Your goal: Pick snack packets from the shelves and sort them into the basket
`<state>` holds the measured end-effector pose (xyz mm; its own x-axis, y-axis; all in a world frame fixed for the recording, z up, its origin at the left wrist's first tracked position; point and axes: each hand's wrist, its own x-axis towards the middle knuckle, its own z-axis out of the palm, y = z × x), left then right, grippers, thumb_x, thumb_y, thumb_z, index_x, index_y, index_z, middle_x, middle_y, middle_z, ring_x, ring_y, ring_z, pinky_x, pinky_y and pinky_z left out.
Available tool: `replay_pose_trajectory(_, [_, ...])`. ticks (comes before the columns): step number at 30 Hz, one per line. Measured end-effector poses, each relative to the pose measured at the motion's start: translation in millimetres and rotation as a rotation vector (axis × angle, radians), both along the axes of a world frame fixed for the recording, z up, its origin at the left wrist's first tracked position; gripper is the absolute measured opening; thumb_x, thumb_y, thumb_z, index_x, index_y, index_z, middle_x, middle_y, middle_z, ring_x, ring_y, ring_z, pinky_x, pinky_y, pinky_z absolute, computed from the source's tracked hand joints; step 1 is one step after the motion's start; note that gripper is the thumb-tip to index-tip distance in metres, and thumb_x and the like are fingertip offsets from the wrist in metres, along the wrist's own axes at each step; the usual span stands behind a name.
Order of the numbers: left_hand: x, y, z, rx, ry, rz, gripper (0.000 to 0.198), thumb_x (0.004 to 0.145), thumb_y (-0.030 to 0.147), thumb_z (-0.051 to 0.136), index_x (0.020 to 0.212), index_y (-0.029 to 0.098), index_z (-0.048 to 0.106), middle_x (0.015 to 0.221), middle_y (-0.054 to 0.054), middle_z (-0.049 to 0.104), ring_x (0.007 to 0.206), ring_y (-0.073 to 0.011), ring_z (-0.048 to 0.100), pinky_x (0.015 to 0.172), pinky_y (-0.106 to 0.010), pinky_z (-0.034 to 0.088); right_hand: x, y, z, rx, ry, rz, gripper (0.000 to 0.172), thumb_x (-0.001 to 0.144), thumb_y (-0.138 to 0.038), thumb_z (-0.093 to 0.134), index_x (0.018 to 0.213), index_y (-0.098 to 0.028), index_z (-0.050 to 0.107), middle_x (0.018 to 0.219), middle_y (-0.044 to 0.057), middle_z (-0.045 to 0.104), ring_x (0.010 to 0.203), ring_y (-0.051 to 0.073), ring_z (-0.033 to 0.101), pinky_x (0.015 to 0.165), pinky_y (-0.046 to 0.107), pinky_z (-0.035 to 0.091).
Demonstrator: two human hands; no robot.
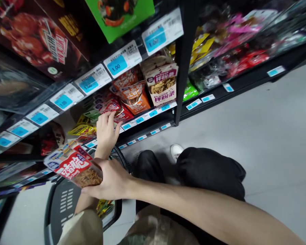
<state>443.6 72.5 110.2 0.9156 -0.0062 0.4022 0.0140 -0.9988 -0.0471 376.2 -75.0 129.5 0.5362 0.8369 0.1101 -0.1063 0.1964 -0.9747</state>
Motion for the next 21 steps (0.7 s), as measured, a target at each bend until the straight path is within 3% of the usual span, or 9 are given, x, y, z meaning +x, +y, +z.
replay_pose_trajectory(3, [17.8,-3.6,0.5,0.136,0.104,0.04,0.026,0.103,0.03,0.051,0.117,0.015,0.067,0.11,-0.016,0.07,0.108,-0.0338,0.06,0.089,-0.044,0.044,3.6,0.3,-2.6,-0.001,0.008,-0.026,0.043,0.072,-0.027,0.085,0.112,-0.021,0.071,0.106,0.004,0.08,0.094,0.024,0.075,0.081,0.029,0.057])
replay_pose_trajectory(7, [29.2,-0.1,2.2,0.189,0.081,0.046,0.026,0.105,0.024,0.045,0.107,0.018,0.07,0.1,-0.014,0.072,0.103,-0.0335,0.058,0.084,-0.044,0.041,8.5,-2.0,-1.0,0.037,0.005,-0.045,0.043,0.071,-0.025,0.085,0.111,-0.021,0.071,0.105,0.003,0.08,0.094,0.023,0.074,0.083,0.03,0.058])
replay_pose_trajectory(13, [10.4,-7.5,10.5,0.114,-0.057,0.069,0.029,0.106,0.027,0.044,0.113,0.018,0.07,0.104,-0.014,0.072,0.102,-0.0322,0.056,0.084,-0.044,0.038,13.1,-10.6,7.2,0.128,0.058,-0.019,0.035,0.075,-0.027,0.084,0.106,-0.02,0.071,0.104,0.003,0.078,0.094,0.022,0.072,0.086,0.032,0.058])
replay_pose_trajectory(16, [-9.7,-19.5,-6.6,-0.006,-0.166,0.056,0.027,0.106,0.031,0.047,0.11,0.019,0.072,0.102,-0.012,0.072,0.102,-0.0306,0.056,0.089,-0.046,0.039,14.9,-14.8,7.5,0.19,0.115,-0.005,0.037,0.076,-0.026,0.083,0.109,-0.018,0.07,0.108,0.004,0.076,0.097,0.022,0.071,0.09,0.033,0.057])
replay_pose_trajectory(21, [-33.7,-27.0,-53.6,-0.157,-0.44,0.117,0.02,0.104,0.03,0.054,0.101,0.024,0.073,0.095,-0.008,0.071,0.098,-0.0268,0.057,0.095,-0.045,0.043,17.9,-21.0,8.0,0.158,0.06,0.048,0.033,0.079,-0.024,0.081,0.109,-0.018,0.069,0.11,0.004,0.075,0.102,0.021,0.068,0.096,0.035,0.055])
